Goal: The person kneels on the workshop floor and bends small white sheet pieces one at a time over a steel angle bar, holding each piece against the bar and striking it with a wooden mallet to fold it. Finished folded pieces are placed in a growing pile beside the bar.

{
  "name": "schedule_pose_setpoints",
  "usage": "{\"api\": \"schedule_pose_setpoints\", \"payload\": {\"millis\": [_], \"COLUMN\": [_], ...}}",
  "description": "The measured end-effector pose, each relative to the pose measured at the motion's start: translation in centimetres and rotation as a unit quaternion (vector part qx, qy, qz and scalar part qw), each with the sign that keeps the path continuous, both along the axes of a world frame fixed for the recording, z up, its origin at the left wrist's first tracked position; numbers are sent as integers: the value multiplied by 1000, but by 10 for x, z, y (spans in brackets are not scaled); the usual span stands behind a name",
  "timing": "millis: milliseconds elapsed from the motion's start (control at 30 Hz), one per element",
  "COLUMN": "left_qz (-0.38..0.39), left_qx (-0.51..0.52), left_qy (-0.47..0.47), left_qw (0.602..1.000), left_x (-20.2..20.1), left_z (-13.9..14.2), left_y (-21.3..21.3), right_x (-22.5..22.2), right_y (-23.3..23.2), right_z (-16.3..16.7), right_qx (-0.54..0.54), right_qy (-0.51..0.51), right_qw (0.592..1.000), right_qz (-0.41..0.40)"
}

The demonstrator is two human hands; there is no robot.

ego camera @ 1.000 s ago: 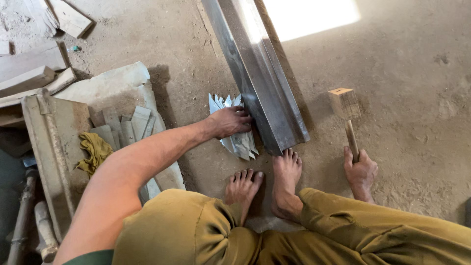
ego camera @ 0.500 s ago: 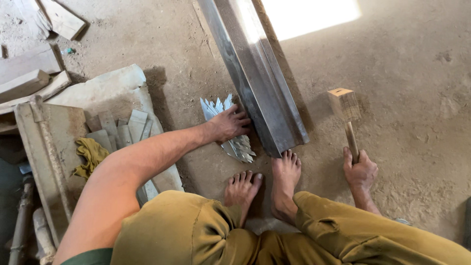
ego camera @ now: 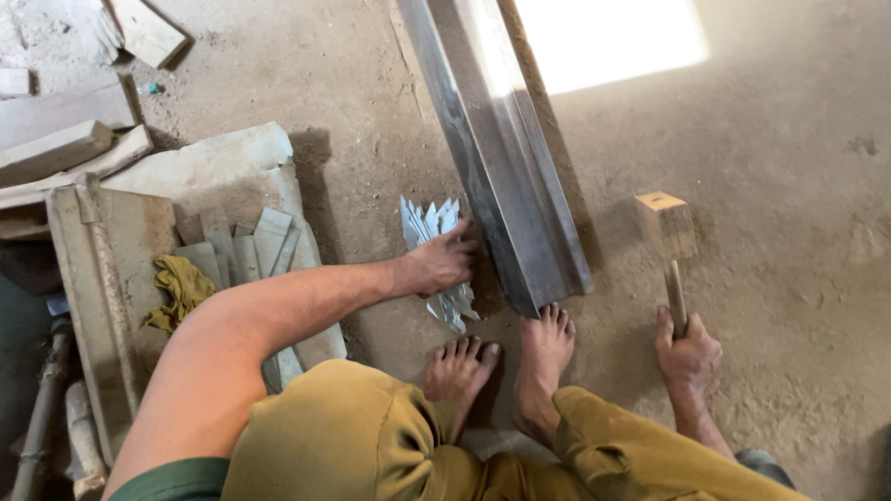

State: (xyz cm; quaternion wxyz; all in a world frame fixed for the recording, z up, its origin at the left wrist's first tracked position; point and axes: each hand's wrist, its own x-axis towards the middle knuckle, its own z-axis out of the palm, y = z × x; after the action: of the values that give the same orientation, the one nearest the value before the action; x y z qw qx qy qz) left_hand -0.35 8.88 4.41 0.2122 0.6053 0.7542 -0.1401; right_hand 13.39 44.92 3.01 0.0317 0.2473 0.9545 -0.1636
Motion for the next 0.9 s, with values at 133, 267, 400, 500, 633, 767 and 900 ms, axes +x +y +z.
{"api": "schedule_pose_setpoints", "payload": {"millis": [133, 267, 400, 500, 633, 767, 900], "left_qz": [-56, -38, 37, 62, 82, 97, 375], "left_qx": [2, 22, 88, 73, 80, 39, 36], "left_qy": [-22, -40, -65, -53, -76, -92, -161], "left_qw": [998, 998, 993, 994, 991, 990, 912], "left_x": [-7, -10, -9, -6, -3, -4, -27], "left_z": [0, -10, -19, -24, -28, -34, -35], "left_y": [1, -5, -12, -19, -26, -30, -44], "right_x": [1, 6, 5, 1, -10, -12, -30], "right_y": [6, 12, 29, 32, -36, -150, -163], "right_z": [-11, -32, -44, -42, -47, -95, -116], "right_qx": [39, 48, 71, 80, 14, 16, 72], "right_qy": [40, 33, 2, -15, -12, -113, -130], "right_qw": [998, 998, 997, 996, 1000, 987, 978], "right_qz": [30, 32, 9, -24, -20, 112, 146]}}
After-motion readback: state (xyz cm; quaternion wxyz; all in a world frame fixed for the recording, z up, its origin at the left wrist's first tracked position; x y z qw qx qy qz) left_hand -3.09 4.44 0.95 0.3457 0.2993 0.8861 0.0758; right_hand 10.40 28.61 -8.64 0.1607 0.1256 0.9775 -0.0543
